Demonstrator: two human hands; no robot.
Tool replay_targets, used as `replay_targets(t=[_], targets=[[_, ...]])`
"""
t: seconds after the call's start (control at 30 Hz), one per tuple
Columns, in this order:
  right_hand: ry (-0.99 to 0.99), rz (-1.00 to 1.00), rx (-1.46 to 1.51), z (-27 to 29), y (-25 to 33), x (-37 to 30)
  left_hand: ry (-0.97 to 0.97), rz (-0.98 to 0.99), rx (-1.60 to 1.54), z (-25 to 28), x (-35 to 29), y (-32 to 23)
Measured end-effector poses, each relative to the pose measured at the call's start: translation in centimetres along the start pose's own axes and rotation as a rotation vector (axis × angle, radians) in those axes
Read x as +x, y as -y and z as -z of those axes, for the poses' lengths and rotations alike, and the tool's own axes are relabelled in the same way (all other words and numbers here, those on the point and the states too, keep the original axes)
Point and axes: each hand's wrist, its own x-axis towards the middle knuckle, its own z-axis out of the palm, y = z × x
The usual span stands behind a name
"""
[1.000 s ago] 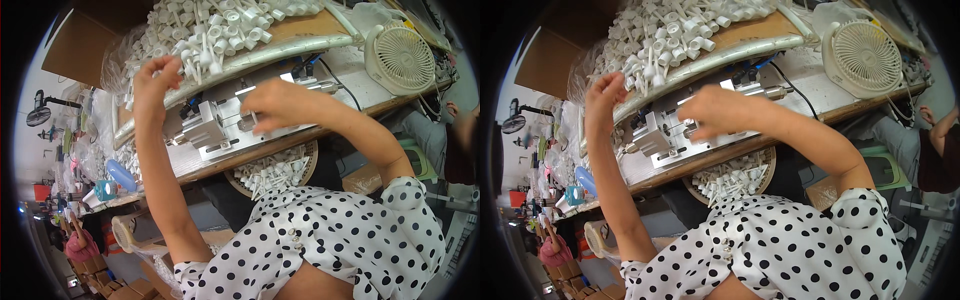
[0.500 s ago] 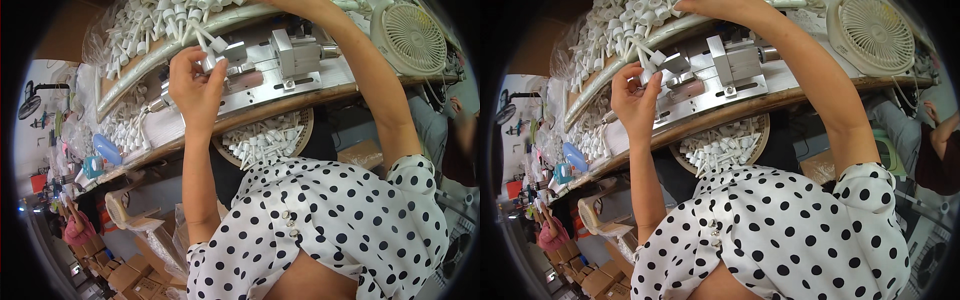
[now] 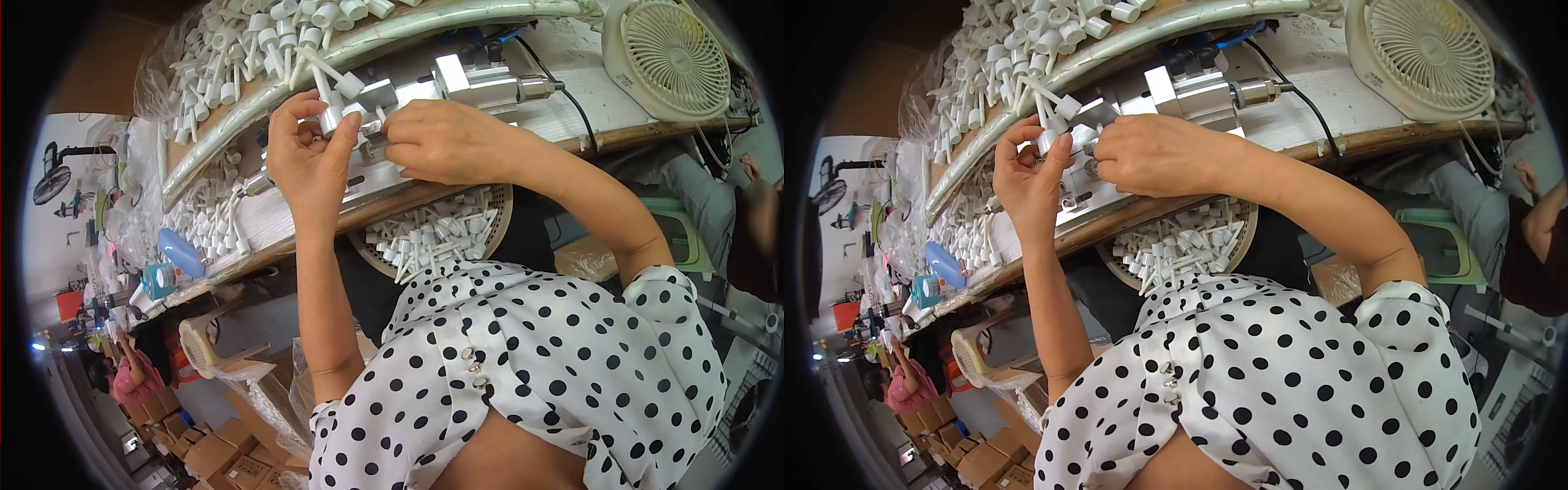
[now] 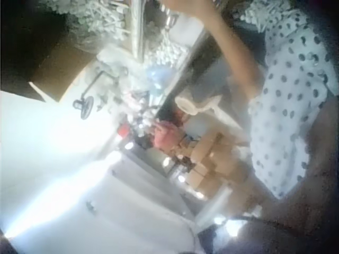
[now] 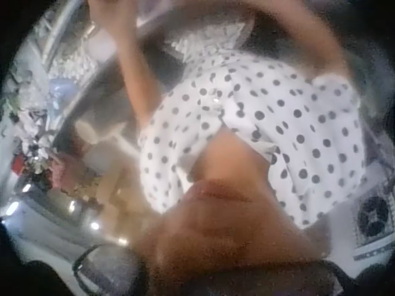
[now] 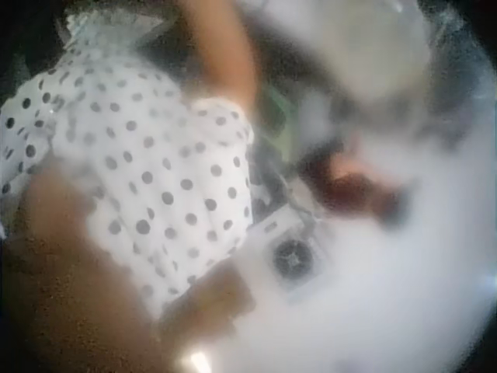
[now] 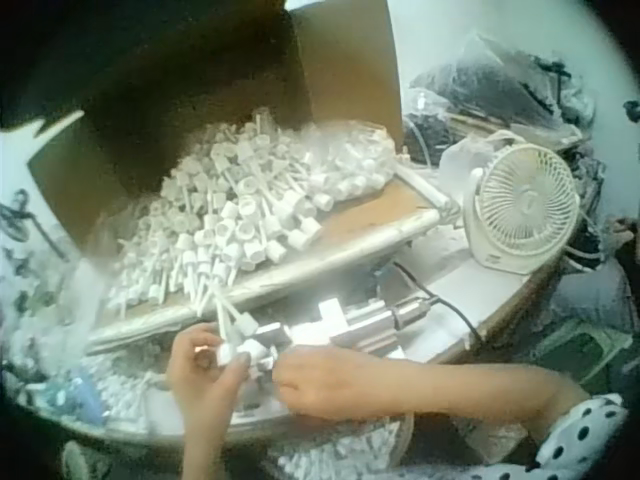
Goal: Assembling small white plastic components using a pneumatic assembly machine.
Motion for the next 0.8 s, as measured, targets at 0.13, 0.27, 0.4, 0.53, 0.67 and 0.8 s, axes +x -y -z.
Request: replay_targets(t=[0.13, 0.27, 0.4, 0.53, 0.67, 0.8], targets=[[-0.003, 0.028, -0.061, -0.2, -0.3, 0.4, 0.001, -0.011, 0.024, -0.1, 0.1, 0.0], [0.008, -0.064, -0.022, -0.1, 0.2, 0.3, 0.012, -0.001, 0.011, -0.1, 0.1, 0.0], [-0.046, -0.104, 0.001, 0.4, 0.5, 0.8, 0.001, 0.002, -0.001, -0.4, 0.2, -0.2], [-0.023, -0.111, 0.001, 0.7, 0.6, 1.2, -0.004, -0.007, -0.009, -0.3, 0.2, -0.1], [0.023, -0.069, -0.044, 0.2, 0.4, 0.9, -0.011, -0.013, 0.035, -0.2, 0.1, 0.1], [-0.043, -0.033, -0.05, 1.7, 0.5, 1.2, -0.024, -0.042, 0.087, -0.3, 0.0, 0.2]])
